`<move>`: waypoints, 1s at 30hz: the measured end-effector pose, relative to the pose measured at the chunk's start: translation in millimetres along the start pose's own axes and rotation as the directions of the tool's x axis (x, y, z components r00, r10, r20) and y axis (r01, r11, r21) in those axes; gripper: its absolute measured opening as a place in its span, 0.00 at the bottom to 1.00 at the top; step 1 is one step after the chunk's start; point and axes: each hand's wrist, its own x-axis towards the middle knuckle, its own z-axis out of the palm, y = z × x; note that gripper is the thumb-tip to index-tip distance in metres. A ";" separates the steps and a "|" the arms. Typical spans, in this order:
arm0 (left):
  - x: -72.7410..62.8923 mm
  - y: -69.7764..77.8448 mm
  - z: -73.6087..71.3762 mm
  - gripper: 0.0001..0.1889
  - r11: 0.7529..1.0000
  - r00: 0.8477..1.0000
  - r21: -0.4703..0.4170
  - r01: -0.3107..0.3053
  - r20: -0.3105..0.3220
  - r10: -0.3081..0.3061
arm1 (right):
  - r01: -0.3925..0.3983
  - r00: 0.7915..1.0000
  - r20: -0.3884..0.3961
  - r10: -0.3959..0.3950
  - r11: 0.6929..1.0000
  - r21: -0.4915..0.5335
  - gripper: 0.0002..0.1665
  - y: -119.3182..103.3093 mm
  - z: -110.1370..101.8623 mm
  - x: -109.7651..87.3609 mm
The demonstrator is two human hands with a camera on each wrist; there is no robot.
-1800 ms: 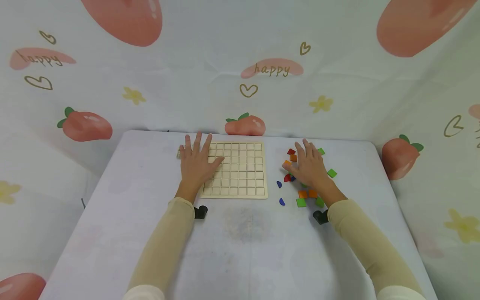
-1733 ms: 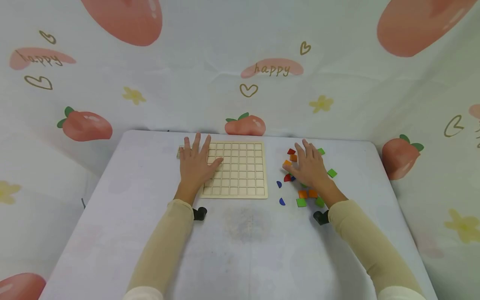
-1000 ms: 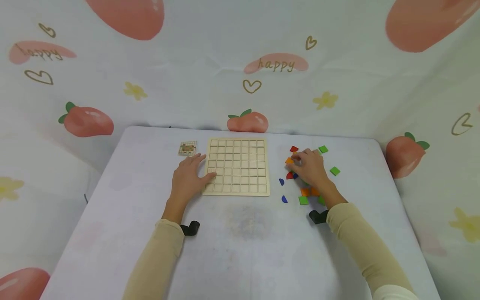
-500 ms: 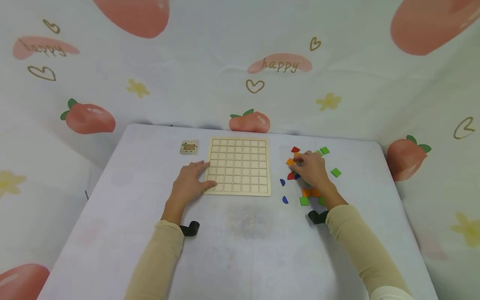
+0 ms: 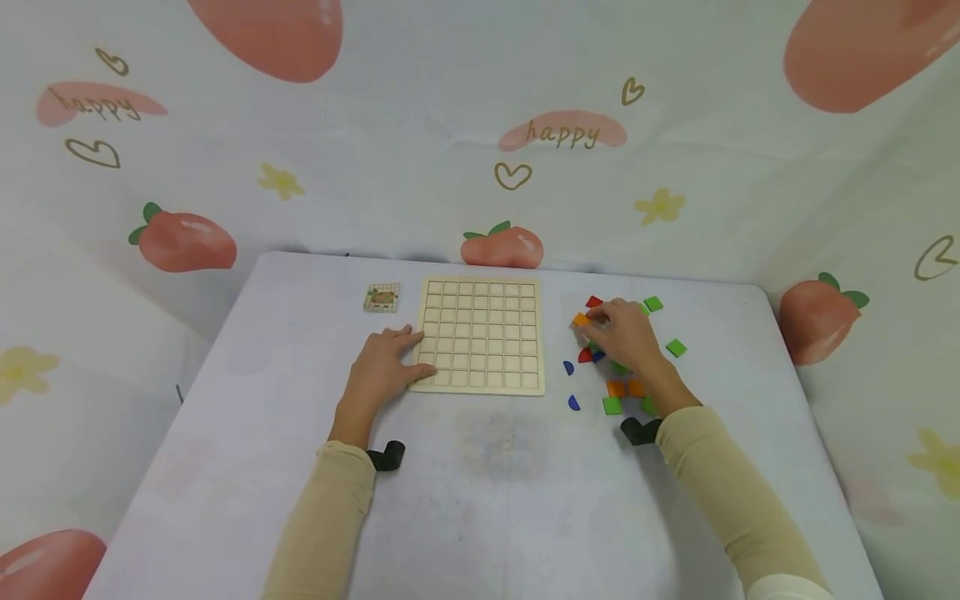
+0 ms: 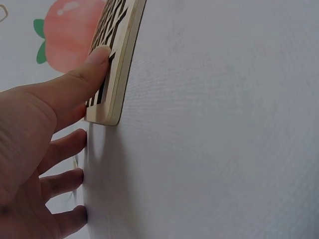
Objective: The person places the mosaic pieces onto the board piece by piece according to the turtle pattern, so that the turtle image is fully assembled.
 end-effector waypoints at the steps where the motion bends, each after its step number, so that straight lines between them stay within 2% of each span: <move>1: -0.3 0.3 -0.3 0.42 1.000 1.000 -0.003 0.006 0.002 -0.006 | -0.004 1.000 0.010 0.004 1.000 0.020 0.22 -1.3 -1.0 0.9; 7: -2.3 1.8 -1.9 0.43 0.999 1.000 -0.015 0.029 0.009 -0.029 | -0.015 0.998 0.070 0.008 0.995 0.102 0.22 -9.4 -5.0 4.7; 16: -0.3 1.8 0.7 0.42 1.000 1.000 -0.013 0.020 0.001 -0.020 | 0.101 0.994 0.028 -0.105 0.987 0.122 0.22 -28.7 -2.4 15.7; 23: -0.3 2.5 1.7 0.42 1.000 1.000 -0.017 0.024 -0.008 -0.024 | 0.214 0.976 0.014 -0.217 0.971 0.104 0.20 -51.3 5.9 27.1; 30: -1.2 2.2 0.5 0.42 0.999 0.999 -0.032 0.036 -0.002 -0.036 | 0.227 0.971 0.047 -0.235 0.965 0.130 0.20 -75.8 19.3 36.8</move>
